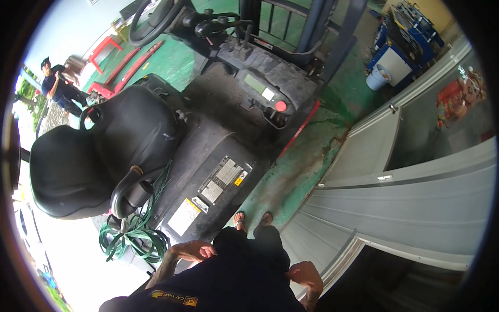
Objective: Operating a forklift to move and position a large wooden crate on a pallet in a warehouse or print shop production floor.
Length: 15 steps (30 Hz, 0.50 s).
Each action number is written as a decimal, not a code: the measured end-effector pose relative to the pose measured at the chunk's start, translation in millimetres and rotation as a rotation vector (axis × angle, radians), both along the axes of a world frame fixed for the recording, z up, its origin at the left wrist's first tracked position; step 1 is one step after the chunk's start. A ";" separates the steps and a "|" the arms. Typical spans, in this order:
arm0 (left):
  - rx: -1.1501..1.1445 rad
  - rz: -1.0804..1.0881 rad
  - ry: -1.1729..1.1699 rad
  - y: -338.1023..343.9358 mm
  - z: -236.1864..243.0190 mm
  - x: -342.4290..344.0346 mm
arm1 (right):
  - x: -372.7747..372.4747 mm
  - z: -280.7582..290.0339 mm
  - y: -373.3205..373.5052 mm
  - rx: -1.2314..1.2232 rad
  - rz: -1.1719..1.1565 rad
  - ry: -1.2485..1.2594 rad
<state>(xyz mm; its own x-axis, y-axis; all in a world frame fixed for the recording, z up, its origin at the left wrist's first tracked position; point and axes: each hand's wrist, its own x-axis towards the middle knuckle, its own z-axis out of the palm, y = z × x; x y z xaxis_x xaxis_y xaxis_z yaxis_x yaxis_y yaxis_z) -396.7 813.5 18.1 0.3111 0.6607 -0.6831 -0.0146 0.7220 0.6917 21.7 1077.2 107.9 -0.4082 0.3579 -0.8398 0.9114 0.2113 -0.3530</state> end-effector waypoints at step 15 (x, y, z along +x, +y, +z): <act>0.738 1.243 0.969 28.5 151.3 -242.2 | -304.8 155.8 181.1 0.611 -0.387 1.249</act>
